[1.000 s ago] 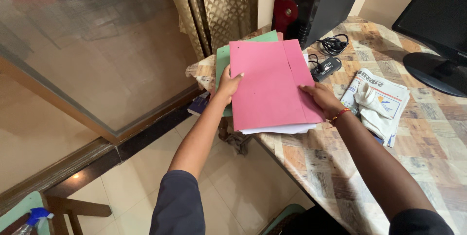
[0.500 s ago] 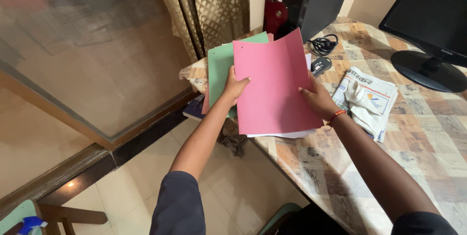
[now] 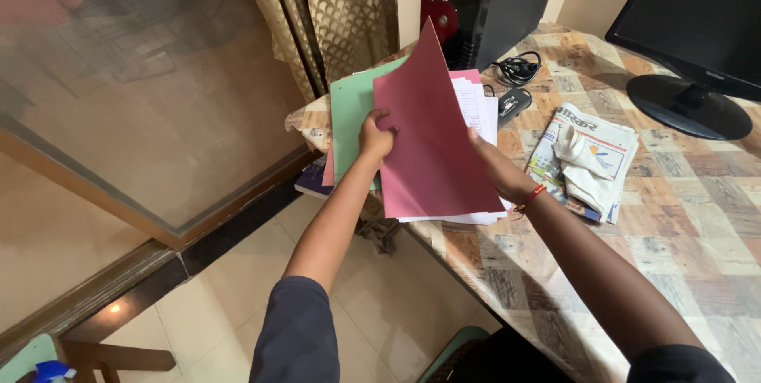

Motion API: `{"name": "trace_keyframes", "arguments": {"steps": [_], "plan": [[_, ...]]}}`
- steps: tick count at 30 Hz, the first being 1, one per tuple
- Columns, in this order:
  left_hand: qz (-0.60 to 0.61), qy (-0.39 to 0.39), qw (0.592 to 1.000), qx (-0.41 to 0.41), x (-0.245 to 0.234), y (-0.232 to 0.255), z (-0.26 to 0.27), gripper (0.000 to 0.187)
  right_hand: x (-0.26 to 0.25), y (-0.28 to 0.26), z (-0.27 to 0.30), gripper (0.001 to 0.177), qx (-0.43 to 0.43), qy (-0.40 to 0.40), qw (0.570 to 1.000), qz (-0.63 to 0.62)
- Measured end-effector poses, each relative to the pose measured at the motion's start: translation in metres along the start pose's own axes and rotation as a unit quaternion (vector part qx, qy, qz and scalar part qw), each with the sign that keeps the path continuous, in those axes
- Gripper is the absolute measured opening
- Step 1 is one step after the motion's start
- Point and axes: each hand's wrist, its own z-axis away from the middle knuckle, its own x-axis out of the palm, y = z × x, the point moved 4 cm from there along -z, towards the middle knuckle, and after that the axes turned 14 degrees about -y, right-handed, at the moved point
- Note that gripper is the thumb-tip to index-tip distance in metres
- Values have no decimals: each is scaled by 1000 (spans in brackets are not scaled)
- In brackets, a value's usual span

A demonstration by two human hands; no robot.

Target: The person organizes a desk by placing pens into a yellow pen holder, moving the holder, and stacking several pink and green folders. They also handle a newspaper and a white cloth, wiping the pen holder and arranging items on the table.

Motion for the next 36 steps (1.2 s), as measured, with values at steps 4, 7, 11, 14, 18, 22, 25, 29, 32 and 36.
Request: {"name": "trace_keyframes", "arguments": {"steps": [4,7,11,14,18,22,25,29,32,36], "plan": [[151,-58,986,41,2,-7,-2,42,10,8,-8,81,-48,-58,996,-39],[216,-81,973,1,0,-15,2,41,-16,32,-20,78,15,49,995,86],[233,-77,969,-15,5,-17,0,43,-79,58,-18,47,36,239,830,504],[241,-78,967,15,8,-12,0,42,-107,75,-19,43,-33,240,755,610],[217,-85,972,20,5,1,9,44,-111,80,-18,43,-102,240,732,630],[219,-74,970,-73,-2,9,21,60,-124,72,-7,42,16,354,901,249],[218,-75,970,-81,-3,12,20,72,-117,49,-2,34,51,365,870,327],[204,-80,975,-35,1,7,12,73,-111,35,0,30,66,378,855,348],[205,-87,975,-28,2,0,9,73,-115,45,-4,29,74,339,883,317],[202,-97,974,-46,2,-2,8,73,-140,71,-10,31,102,329,897,278]]}}
